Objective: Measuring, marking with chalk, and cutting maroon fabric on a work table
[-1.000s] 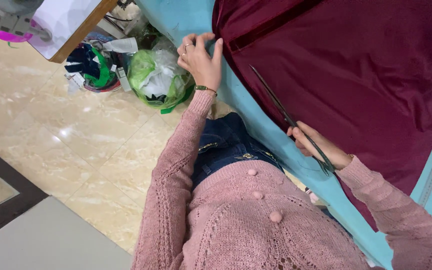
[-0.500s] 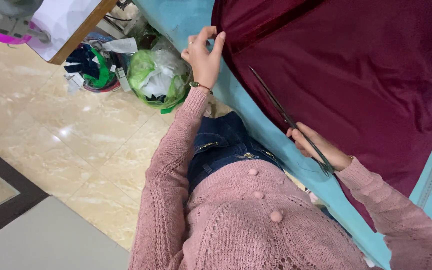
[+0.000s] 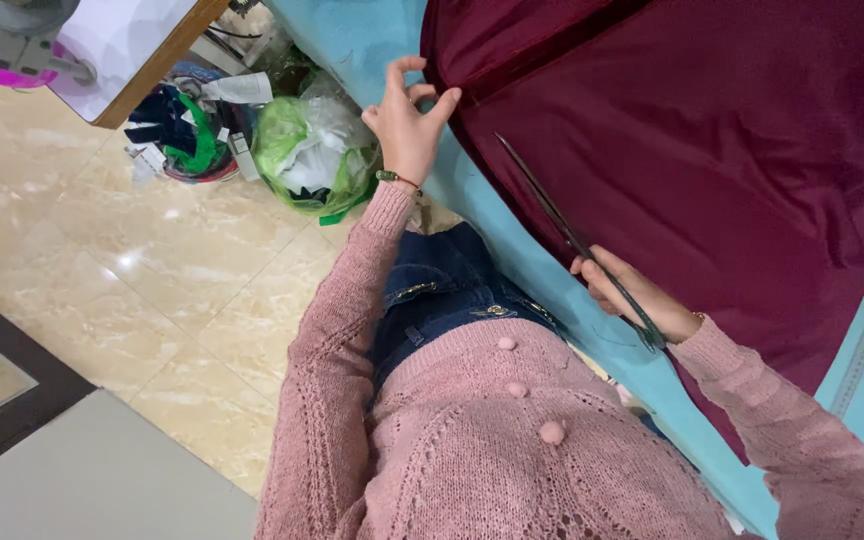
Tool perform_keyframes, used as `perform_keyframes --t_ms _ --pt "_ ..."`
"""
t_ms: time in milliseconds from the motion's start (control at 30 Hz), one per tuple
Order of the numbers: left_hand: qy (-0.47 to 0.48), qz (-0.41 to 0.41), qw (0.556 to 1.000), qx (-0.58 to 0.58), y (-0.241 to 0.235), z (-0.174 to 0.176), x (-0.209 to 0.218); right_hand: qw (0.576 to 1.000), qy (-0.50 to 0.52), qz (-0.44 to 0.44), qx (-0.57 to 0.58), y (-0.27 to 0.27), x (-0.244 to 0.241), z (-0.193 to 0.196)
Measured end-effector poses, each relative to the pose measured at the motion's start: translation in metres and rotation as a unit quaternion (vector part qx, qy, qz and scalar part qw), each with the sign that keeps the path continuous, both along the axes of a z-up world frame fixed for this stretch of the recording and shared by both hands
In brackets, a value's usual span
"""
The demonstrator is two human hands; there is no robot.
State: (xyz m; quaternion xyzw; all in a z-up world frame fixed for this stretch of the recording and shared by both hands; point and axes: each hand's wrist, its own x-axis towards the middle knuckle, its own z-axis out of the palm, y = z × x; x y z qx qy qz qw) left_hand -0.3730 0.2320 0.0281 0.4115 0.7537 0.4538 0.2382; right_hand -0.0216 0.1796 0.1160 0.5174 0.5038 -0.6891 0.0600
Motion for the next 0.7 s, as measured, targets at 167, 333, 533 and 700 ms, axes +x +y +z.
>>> perform_keyframes --t_ms 167,333,533,700 --pt "-0.025 -0.006 1.0 -0.004 0.0 -0.007 -0.001 1.0 0.018 -0.005 -0.003 -0.001 0.002 -0.006" --pt "0.096 -0.016 0.995 -0.006 -0.001 -0.015 0.002 0.999 0.017 0.029 0.019 -0.001 0.011 -0.019" --pt "0.044 -0.009 0.999 0.03 -0.005 -0.015 0.003 1.0 -0.016 0.014 -0.002 0.002 -0.004 0.006" --pt "0.243 -0.021 0.969 0.04 -0.008 -0.022 -0.001 1.0 0.022 0.014 -0.003 -0.001 0.011 -0.019"
